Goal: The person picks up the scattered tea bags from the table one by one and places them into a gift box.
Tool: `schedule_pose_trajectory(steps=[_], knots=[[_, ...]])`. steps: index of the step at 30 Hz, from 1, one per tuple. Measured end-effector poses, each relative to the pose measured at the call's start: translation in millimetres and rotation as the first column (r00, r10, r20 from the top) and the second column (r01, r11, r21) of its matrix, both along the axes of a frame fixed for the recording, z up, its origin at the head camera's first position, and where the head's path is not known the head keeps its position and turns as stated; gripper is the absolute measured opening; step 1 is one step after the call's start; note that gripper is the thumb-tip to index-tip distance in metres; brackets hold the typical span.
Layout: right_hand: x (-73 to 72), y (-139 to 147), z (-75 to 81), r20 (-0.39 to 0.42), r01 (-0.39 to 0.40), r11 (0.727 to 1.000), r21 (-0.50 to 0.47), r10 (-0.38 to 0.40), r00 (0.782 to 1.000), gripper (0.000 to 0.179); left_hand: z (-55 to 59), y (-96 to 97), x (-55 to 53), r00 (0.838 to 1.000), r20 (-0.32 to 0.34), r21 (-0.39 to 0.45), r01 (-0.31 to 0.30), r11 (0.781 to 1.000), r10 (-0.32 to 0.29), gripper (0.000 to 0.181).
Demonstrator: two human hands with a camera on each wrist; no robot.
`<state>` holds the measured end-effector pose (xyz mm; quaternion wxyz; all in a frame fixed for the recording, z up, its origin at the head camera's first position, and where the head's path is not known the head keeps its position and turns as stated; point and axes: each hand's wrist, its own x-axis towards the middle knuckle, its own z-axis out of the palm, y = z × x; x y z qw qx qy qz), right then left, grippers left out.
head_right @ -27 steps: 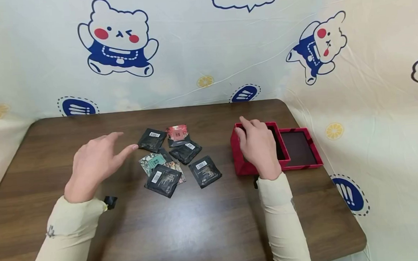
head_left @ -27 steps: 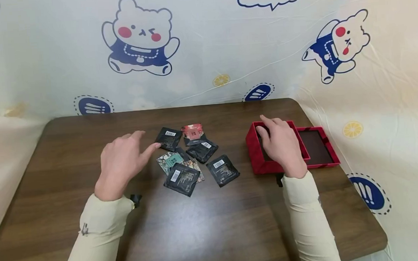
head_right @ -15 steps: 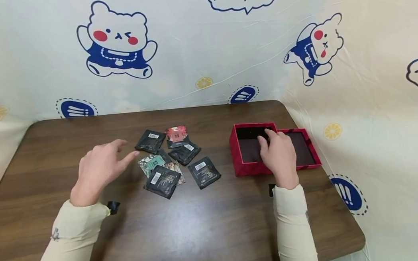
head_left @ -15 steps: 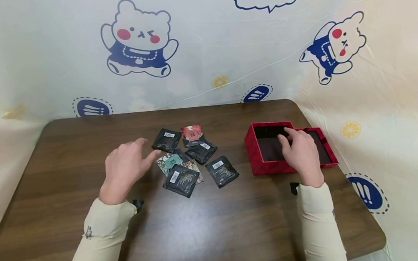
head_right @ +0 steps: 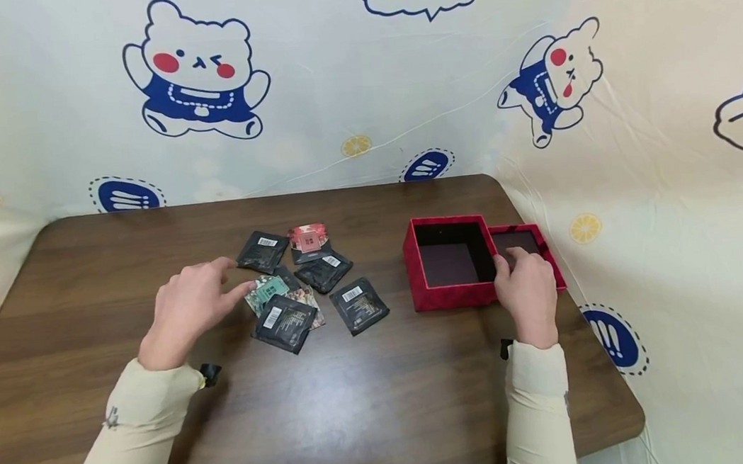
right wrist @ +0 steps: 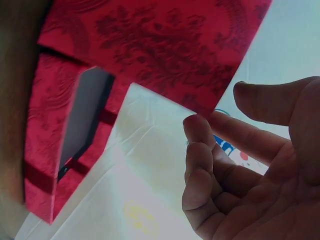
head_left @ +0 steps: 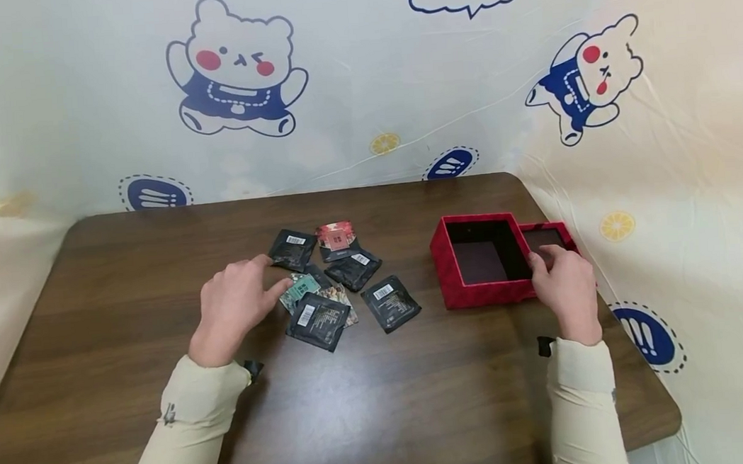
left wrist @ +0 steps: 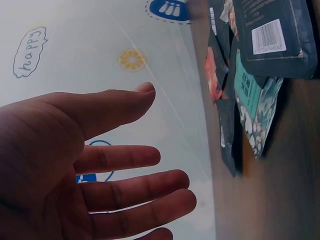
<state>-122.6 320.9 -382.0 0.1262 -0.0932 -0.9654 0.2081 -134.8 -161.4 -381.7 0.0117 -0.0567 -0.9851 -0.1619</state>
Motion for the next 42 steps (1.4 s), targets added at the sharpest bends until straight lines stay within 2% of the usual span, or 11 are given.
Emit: schedule_pose_trajectory(steps=[8,11,15,20,26,30,35,39,42], knots=[[4.2,8,-7.4,0.035,0.03,1.0,0.004,-0.03,0.999,0.037,-7.1,6.2,-2.2,0.995,0.095,0.041,0.018,0.999,-0.022,0.055],[4.4,9,-7.0,0.063,0.036,0.999,-0.005,-0.036,0.997,0.036,-13.3,8.6,-3.2,0.99,0.137,0.053,0.022,0.998,-0.029,0.055],[4.2,9,-4.5,0.084,0.044,0.999,-0.018,-0.042,0.996,0.035,-22.4,11.7,-5.2,0.982,0.186,0.083,0.027,0.996,-0.042,0.046],[4.6,9,-3.8,0.076,0.057,0.998,-0.026,-0.055,0.996,0.035,-34.3,15.7,-11.9,0.974,0.206,0.139,0.065,0.988,-0.094,0.033],[4.4,8,-7.5,0.078,0.076,0.996,-0.046,-0.072,0.994,0.037,-46.0,17.3,-23.4,0.956,0.249,0.162,0.119,0.98,-0.158,0.03],[4.9,6,-10.7,0.049,0.076,0.996,-0.052,-0.073,0.996,0.035,-52.0,16.1,-29.1,0.951,0.249,0.152,0.149,0.977,-0.184,0.032],[5.8,5,-13.0,0.002,0.069,0.997,-0.045,-0.069,0.998,0.034,-56.2,16.3,-30.2,0.958,0.212,0.129,0.167,0.977,-0.192,0.029],[6.9,6,-13.9,0.016,0.082,0.994,-0.071,-0.082,0.997,0.036,-58.6,17.3,-30.5,0.959,0.193,0.112,0.19,0.975,-0.208,0.024],[7.3,9,-13.8,0.056,0.095,0.988,-0.121,-0.089,0.994,0.039,-59.7,17.4,-30.9,0.962,0.176,0.116,0.191,0.975,-0.209,0.019]])
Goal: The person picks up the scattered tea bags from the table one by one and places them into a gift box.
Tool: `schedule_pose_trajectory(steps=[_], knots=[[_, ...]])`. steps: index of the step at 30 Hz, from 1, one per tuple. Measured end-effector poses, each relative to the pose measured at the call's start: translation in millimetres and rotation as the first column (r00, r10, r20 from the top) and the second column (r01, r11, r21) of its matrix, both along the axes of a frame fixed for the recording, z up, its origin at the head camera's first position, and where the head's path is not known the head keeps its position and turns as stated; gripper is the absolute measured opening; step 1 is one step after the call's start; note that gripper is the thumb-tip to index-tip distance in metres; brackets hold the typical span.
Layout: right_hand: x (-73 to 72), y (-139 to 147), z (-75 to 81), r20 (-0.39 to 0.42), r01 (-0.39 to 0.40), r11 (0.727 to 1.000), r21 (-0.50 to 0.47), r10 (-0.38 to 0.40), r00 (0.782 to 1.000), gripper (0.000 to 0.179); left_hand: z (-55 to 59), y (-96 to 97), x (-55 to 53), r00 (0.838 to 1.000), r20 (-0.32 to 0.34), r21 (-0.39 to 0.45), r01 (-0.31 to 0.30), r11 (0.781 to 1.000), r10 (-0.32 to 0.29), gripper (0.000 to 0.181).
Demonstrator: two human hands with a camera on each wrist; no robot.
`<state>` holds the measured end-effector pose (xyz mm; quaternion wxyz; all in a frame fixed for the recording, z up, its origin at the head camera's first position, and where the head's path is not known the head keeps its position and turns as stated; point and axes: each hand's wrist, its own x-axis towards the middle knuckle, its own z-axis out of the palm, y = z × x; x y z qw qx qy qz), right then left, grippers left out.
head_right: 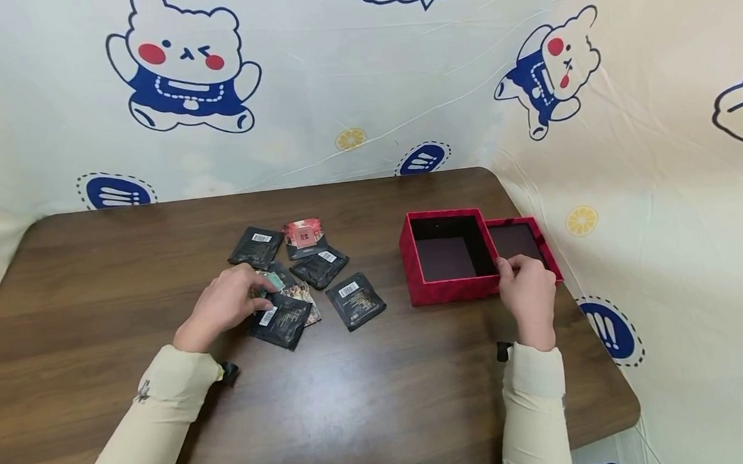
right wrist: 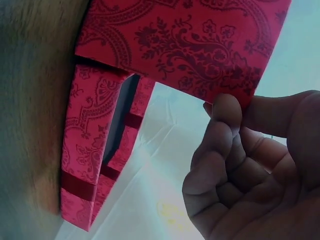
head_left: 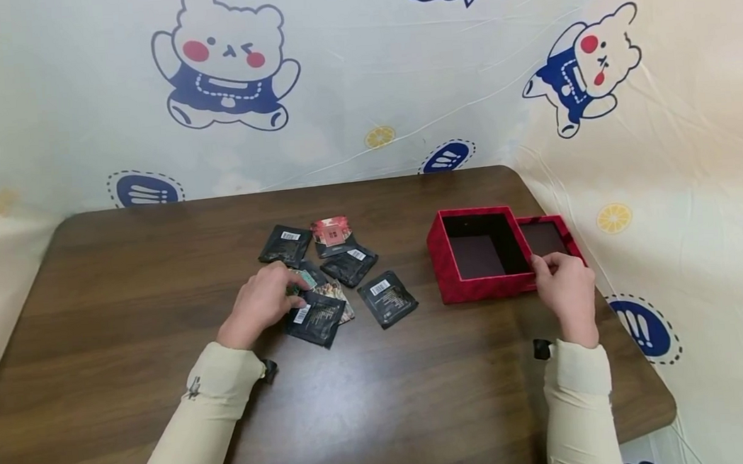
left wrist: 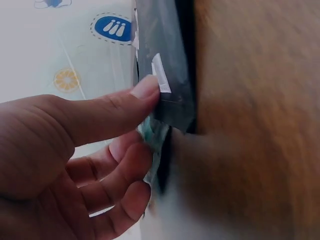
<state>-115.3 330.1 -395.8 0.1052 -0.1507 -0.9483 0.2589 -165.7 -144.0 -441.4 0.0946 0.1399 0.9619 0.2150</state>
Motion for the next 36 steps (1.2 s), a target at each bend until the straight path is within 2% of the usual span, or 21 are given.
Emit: schedule_pose_trajectory(steps=[3,7,10,13,15,17,19,23,24,25,27,29,32,36], knots=[[1.0,4,2.9,0.065,0.023,0.996,-0.082,-0.018,0.998,0.043,0.0,-0.5,-1.1,0.999,-0.04,0.045,-0.001,0.999,0.003,0.012],[1.1,10,6.8,0.138,0.05,0.985,-0.162,-0.027,0.99,0.047,3.2,-4.0,-3.0,0.997,-0.078,0.168,0.009,0.986,0.004,0.006],[1.6,12,9.2,0.145,0.049,0.979,-0.197,-0.021,0.989,0.047,7.0,-8.4,-2.8,0.999,-0.043,0.255,-0.01,0.967,0.022,0.003],[3.3,12,11.9,0.145,0.052,0.969,-0.243,-0.017,0.989,0.045,9.8,-12.7,-2.3,0.998,0.053,0.341,-0.056,0.938,0.041,0.004],[4.8,12,13.1,0.161,0.063,0.957,-0.284,-0.017,0.987,0.045,10.8,-14.1,-2.0,0.989,0.14,0.412,-0.108,0.905,0.054,0.005],[6.3,11,13.2,0.177,0.081,0.942,-0.326,-0.023,0.984,0.046,11.4,-14.0,-2.0,0.973,0.225,0.491,-0.165,0.856,0.059,0.007],[7.4,11,12.3,0.189,0.101,0.927,-0.361,-0.034,0.981,0.047,11.7,-11.9,-2.5,0.952,0.302,0.576,-0.226,0.786,0.053,0.011],[8.1,10,9.8,0.192,0.134,0.909,-0.395,-0.061,0.98,0.048,14.9,-3.3,-5.1,0.921,0.39,0.714,-0.311,0.627,0.013,0.02],[7.9,10,9.1,0.191,0.139,0.907,-0.396,-0.067,0.979,0.048,16.7,-0.7,-5.9,0.914,0.406,0.736,-0.329,0.592,0.003,0.022],[7.9,10,8.5,0.189,0.141,0.908,-0.396,-0.07,0.979,0.048,18.4,1.9,-7.0,0.909,0.417,0.751,-0.342,0.565,-0.004,0.024],[7.9,9,7.1,0.186,0.146,0.906,-0.397,-0.077,0.98,0.047,22.6,6.7,-9.0,0.899,0.438,0.763,-0.366,0.533,-0.008,0.026],[8.1,9,6.0,0.179,0.15,0.907,-0.393,-0.085,0.98,0.047,26.1,10.7,-11.2,0.889,0.457,0.764,-0.387,0.516,-0.009,0.029],[8.4,10,5.5,0.175,0.151,0.905,-0.398,-0.087,0.981,0.046,28.5,15.4,-14.8,0.882,0.471,0.758,-0.403,0.514,-0.002,0.03],[8.8,10,6.1,0.17,0.144,0.908,-0.394,-0.082,0.982,0.045,29.5,21.0,-18.3,0.872,0.489,0.762,-0.425,0.488,-0.005,0.029]])
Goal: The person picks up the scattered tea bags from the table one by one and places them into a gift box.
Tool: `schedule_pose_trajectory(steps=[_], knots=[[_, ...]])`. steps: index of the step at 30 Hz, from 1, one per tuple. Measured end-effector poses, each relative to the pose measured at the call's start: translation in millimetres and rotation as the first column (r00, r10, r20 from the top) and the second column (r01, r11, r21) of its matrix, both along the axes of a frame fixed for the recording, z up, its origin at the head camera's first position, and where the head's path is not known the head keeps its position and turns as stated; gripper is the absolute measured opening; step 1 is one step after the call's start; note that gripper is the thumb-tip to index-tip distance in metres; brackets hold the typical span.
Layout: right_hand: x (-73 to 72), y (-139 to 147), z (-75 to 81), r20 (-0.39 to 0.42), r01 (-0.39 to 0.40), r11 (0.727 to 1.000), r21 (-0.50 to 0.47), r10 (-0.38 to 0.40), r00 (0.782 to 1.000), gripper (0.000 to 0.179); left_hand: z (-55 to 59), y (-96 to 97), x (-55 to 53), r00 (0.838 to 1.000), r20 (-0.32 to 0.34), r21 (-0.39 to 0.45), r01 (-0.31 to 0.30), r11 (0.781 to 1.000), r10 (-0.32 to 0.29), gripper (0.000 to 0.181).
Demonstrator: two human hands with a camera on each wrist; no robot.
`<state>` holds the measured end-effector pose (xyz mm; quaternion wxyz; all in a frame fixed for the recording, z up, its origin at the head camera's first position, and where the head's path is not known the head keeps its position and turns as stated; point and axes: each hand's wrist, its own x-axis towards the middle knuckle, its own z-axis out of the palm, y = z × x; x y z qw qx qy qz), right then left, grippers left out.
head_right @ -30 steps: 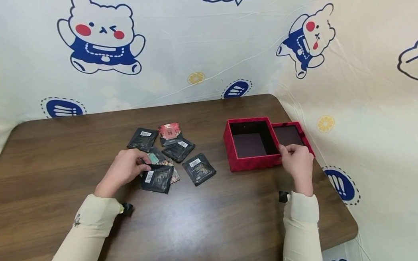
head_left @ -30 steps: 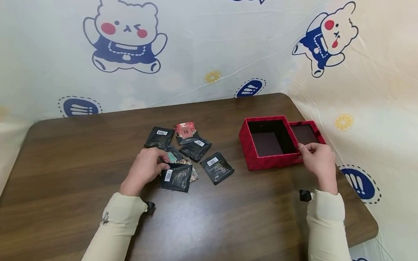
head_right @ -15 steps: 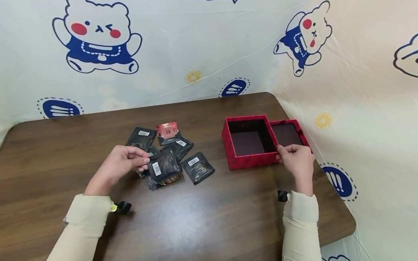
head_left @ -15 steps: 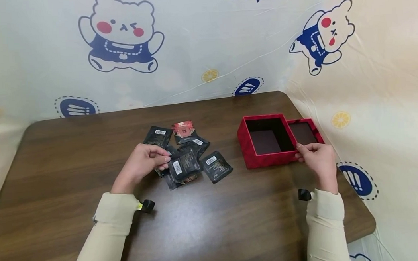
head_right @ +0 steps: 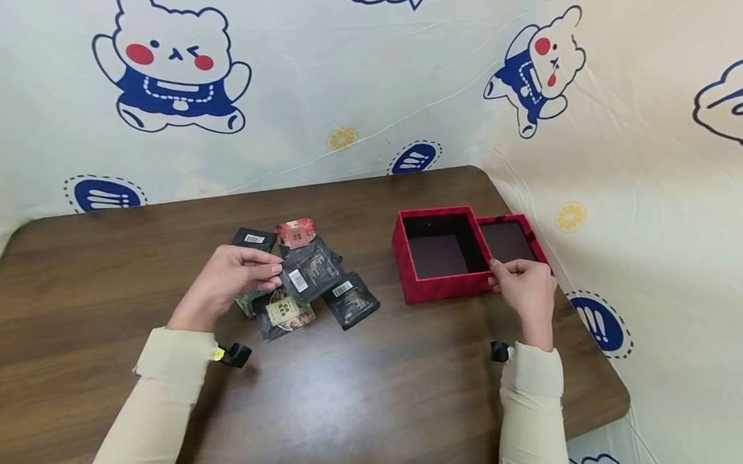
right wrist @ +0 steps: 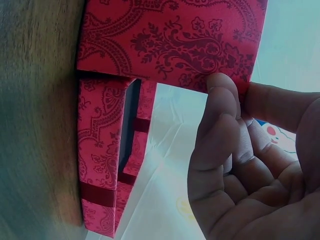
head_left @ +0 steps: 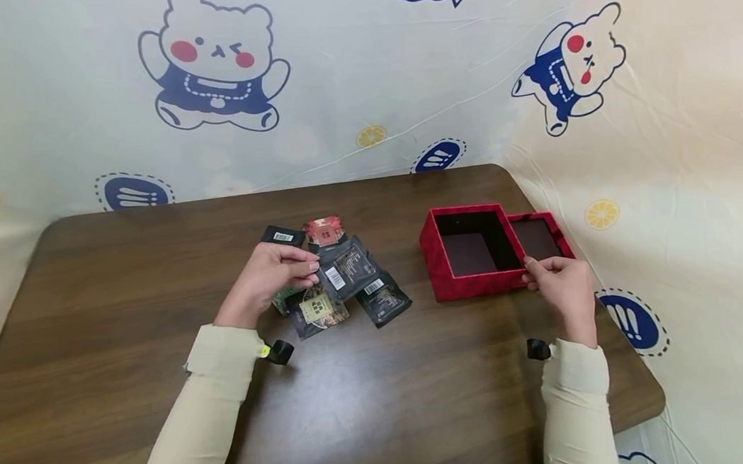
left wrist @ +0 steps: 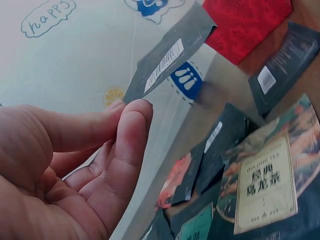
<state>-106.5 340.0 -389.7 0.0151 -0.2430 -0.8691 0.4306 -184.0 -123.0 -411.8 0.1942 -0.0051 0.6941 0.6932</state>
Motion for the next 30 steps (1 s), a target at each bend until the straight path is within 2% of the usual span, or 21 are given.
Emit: schedule_pose_trajectory(steps=[4,11,14,22,30], knots=[[1.1,2,-0.7,0.0,-0.004,1.0,0.014,0.004,1.0,0.045,0.5,7.8,-3.4,0.999,0.031,0.05,-0.012,0.999,0.011,0.027],[1.6,1,-1.2,-0.034,-0.003,1.0,0.01,0.004,0.999,0.041,4.3,23.2,-10.5,0.999,0.044,0.038,-0.023,0.999,0.021,0.029],[1.7,0,-1.8,-0.052,-0.002,1.0,0.007,0.002,0.999,0.041,6.6,31.9,-12.7,0.999,0.046,0.07,-0.02,0.997,0.016,0.031],[2.6,0,-4.2,-0.043,0.006,1.0,-0.011,-0.007,0.999,0.041,14.3,62.3,-18.5,0.998,0.056,0.169,-0.012,0.986,0.002,0.027],[2.6,1,-4.2,-0.084,-0.009,1.0,0.025,0.011,0.996,0.041,20.6,89.8,-23.4,0.998,0.063,0.223,-0.015,0.975,0.001,0.026]])
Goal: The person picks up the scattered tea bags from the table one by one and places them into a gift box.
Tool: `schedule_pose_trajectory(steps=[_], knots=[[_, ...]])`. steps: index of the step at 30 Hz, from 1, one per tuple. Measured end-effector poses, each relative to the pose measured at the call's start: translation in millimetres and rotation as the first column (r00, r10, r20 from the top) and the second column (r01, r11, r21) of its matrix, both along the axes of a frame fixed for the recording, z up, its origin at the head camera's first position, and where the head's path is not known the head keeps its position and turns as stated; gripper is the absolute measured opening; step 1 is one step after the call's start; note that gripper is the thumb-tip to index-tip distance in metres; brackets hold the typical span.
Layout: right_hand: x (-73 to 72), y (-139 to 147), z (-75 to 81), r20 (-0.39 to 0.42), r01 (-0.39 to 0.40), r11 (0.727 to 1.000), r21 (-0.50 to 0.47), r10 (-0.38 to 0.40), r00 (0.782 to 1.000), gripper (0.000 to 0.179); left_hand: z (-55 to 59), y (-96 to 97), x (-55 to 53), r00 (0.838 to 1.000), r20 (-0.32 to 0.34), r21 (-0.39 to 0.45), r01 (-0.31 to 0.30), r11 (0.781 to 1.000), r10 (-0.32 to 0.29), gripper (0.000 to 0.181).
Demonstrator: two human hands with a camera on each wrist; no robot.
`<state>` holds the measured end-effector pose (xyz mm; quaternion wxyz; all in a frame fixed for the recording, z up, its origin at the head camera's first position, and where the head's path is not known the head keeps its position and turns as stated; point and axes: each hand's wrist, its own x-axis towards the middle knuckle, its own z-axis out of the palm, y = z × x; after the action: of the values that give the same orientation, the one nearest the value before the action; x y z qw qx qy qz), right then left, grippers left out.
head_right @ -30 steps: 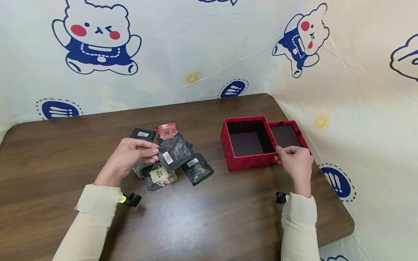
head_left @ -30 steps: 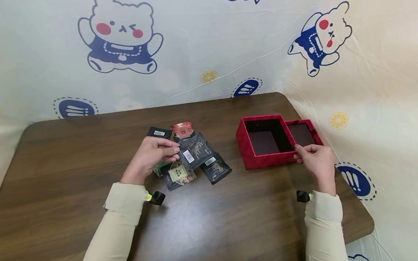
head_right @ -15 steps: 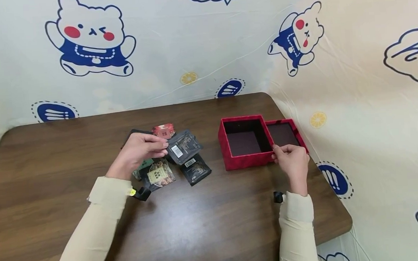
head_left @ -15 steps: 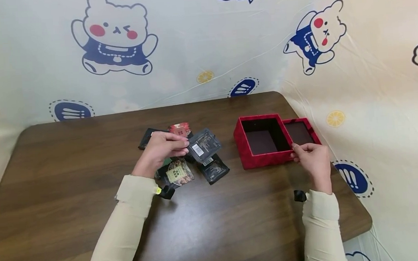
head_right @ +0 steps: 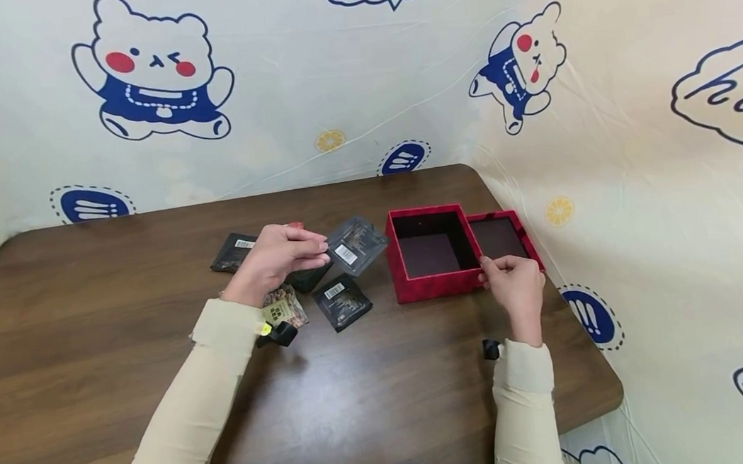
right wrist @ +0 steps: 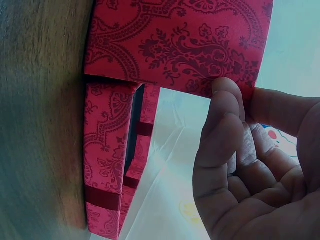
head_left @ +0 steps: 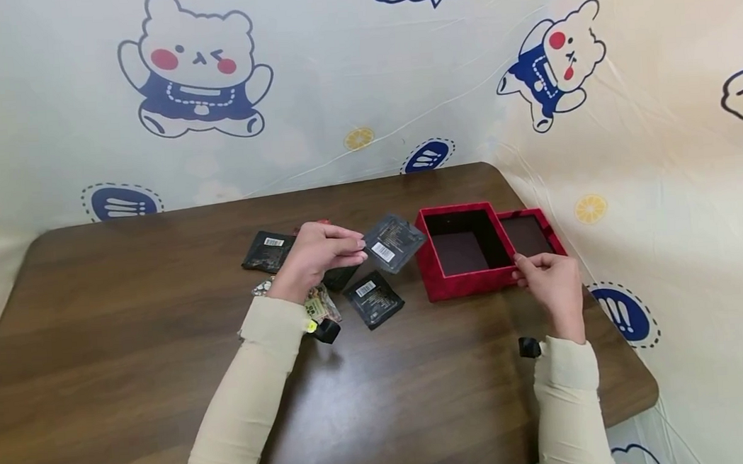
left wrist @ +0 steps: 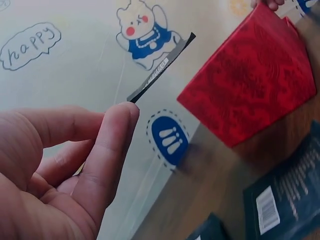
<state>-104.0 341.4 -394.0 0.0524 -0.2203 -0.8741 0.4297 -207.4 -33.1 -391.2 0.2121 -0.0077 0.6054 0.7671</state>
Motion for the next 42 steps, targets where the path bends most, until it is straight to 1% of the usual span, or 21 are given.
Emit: schedule_pose_trajectory(steps=[2,5,9,13,17,22,28,31,35,39,42], knots=[[-0.4,0,0.1,0.0,0.001,1.0,0.01,-0.001,1.0,0.042,1.2,5.1,-0.9,1.0,0.007,0.011,-0.003,1.0,0.002,0.025],[-0.6,-1,-0.9,0.003,0.016,1.0,0.012,-0.016,1.0,0.041,3.2,12.3,-2.6,0.999,0.036,0.026,-0.003,1.0,0.002,0.026],[-1.0,-1,-3.1,-0.004,0.026,1.0,0.015,-0.026,1.0,0.04,7.1,23.1,-4.9,0.998,0.061,0.03,0.001,1.0,-0.003,0.026],[-2.0,-1,-3.6,-0.019,0.018,1.0,0.021,-0.018,1.0,0.041,11.2,33.5,-6.8,0.998,0.069,0.028,0.006,1.0,-0.008,0.025],[-2.8,-2,-2.8,-0.031,0.009,1.0,0.023,-0.008,0.999,0.04,11.7,44.2,-9.2,0.998,0.066,0.032,0.011,0.999,-0.013,0.024],[-3.9,-2,-1.6,-0.033,-0.001,1.0,0.026,0.002,0.999,0.04,11.5,58.6,-11.8,0.996,0.082,0.005,0.023,1.0,-0.023,0.023],[-1.8,-1,-1.8,-0.004,0.001,1.0,0.018,-0.001,1.0,0.042,14.6,80.4,-12.4,0.992,0.115,-0.034,0.052,0.998,-0.048,0.02],[-0.8,0,-2.5,0.01,0.001,1.0,0.008,-0.001,1.0,0.042,15.8,91.3,-12.1,0.991,0.117,-0.052,0.064,0.997,-0.057,0.019],[-0.5,1,-3.4,0.018,-0.005,1.0,0.001,0.005,1.0,0.043,17.2,105.4,-11.9,0.992,0.11,-0.052,0.072,0.996,-0.066,0.019],[-1.1,1,-2.7,0.014,-0.008,1.0,0.001,0.008,1.0,0.043,17.9,116.5,-11.2,0.995,0.078,-0.055,0.067,0.996,-0.062,0.019],[-1.4,0,-1.7,0.01,-0.011,1.0,0.004,0.011,1.0,0.043,17.0,121.8,-10.8,0.998,0.043,-0.082,0.055,0.995,-0.051,0.016]])
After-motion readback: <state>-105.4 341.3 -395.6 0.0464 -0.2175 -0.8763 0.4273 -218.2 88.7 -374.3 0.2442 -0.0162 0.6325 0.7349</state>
